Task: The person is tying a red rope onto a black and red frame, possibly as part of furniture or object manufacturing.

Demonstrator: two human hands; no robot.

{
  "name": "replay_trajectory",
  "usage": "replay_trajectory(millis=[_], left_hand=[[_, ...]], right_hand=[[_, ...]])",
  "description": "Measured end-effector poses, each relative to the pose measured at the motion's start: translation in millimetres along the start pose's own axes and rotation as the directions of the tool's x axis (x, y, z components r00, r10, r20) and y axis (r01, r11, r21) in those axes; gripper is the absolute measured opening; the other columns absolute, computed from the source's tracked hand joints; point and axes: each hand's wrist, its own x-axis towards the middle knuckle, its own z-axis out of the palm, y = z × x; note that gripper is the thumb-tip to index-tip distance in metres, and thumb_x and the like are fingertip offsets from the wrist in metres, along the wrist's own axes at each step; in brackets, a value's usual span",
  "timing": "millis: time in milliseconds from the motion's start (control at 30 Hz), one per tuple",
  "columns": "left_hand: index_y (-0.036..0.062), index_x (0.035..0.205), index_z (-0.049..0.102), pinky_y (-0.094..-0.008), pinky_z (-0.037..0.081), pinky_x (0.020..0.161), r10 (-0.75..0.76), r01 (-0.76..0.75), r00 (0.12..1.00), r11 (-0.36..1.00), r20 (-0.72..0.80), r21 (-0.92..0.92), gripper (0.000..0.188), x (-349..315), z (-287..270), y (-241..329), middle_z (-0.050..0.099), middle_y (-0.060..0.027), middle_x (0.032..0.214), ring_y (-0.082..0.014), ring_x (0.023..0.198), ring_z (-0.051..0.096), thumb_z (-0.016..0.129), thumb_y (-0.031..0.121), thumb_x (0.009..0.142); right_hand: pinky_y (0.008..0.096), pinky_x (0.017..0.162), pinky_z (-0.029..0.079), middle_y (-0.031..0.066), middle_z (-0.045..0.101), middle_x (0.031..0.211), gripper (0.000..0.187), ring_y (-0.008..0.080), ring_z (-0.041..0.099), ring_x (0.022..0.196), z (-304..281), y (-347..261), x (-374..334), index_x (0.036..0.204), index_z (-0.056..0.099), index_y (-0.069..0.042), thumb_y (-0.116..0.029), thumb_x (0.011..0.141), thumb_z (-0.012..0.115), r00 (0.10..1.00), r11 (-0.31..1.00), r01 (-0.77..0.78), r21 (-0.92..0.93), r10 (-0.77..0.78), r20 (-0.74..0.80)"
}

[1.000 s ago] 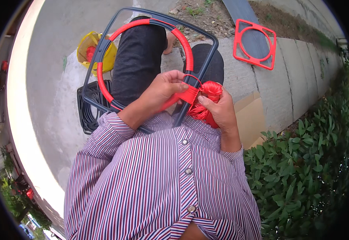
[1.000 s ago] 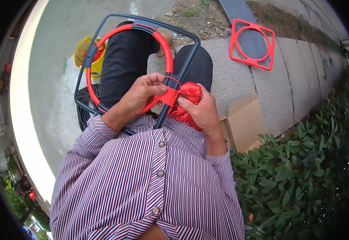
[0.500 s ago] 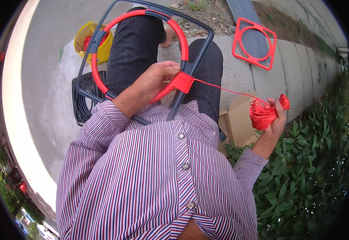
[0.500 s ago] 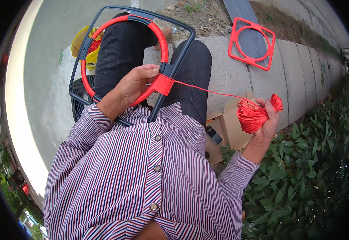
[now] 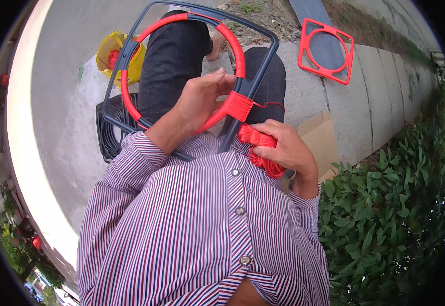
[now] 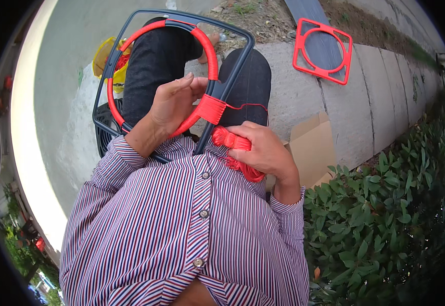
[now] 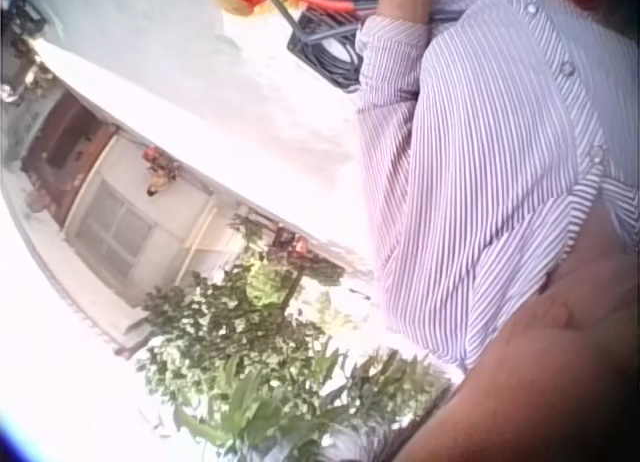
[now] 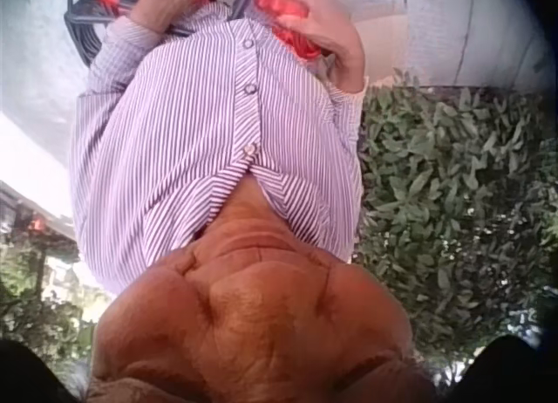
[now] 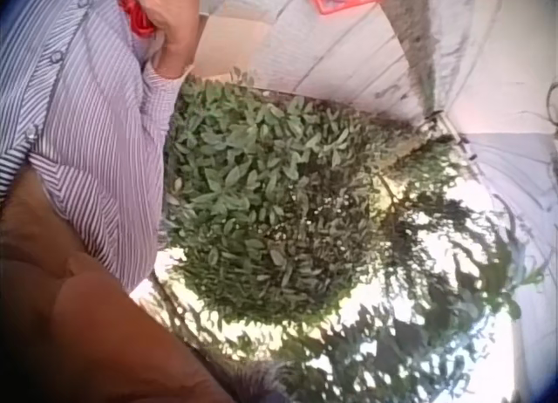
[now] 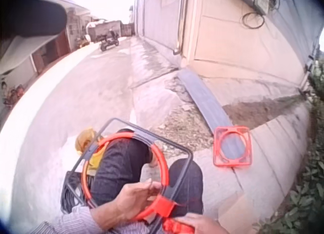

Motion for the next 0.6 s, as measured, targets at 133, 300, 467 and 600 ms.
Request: replay_trajectory(millis=[133, 300, 467, 600], left_hand=[[0.0007, 0.116, 0.058, -0.0321, 0.044, 0.092, -0.051, 0.051, 0.999, 0.998, -0.012, -0.041, 0.039, -5.9, 7.8, 0.3, 0.060, -0.0080, 0.111, -0.0186, 0.102, 0.055, 0.055, 0.032, 0.094], [0.0028, 0.120, 0.050, -0.0295, 0.050, 0.086, -0.026, 0.023, 0.990, 1.000, -0.139, -0.018, 0.026, 3.1, 0.2, -11.2, 0.059, -0.0082, 0.109, -0.0157, 0.092, 0.059, 0.051, 0.016, 0.097], [0.0021, 0.112, 0.050, -0.0270, 0.048, 0.084, 0.361, -0.248, 0.869, 0.910, -0.338, 0.333, 0.026, 1.2, 1.1, -14.7, 0.057, -0.0073, 0.104, -0.0127, 0.089, 0.057, 0.057, 0.021, 0.095], [-0.0002, 0.107, 0.054, -0.0283, 0.045, 0.084, 0.765, -0.637, 0.597, 0.268, 0.242, 0.723, 0.036, -10.3, 10.1, -21.4, 0.059, -0.0088, 0.097, -0.0153, 0.090, 0.057, 0.069, 0.015, 0.079]], right_hand=[[0.0368, 0.085, 0.049, 0.0167, 0.063, 0.117, 0.071, 0.0225, 0.062, 0.102, 0.9, -16.9, 39.2, 0.135, 0.044, 0.000, -0.019, 0.073, 0.074, 0.963, 0.964, -0.148, 0.220, 0.191, -0.189], [0.0333, 0.088, 0.050, 0.0156, 0.059, 0.121, 0.065, 0.0204, 0.063, 0.097, -4.3, 6.2, 45.0, 0.135, 0.045, 0.000, -0.008, 0.075, 0.071, 0.823, 0.823, 0.248, 0.511, 0.100, -0.560], [0.0402, 0.101, 0.041, 0.0125, 0.050, 0.129, 0.070, 0.0282, 0.052, 0.118, -2.5, -21.5, 56.9, 0.134, 0.049, -0.006, -0.016, 0.071, 0.078, 0.571, 0.966, 0.138, -0.220, -0.259, -0.779], [0.0437, 0.106, 0.035, 0.0124, 0.061, 0.118, 0.047, 0.0313, 0.051, 0.122, 12.5, -26.0, 82.8, 0.120, 0.058, -0.005, -0.023, 0.080, 0.073, 0.596, 0.863, 0.243, -0.443, -0.494, -0.634]])
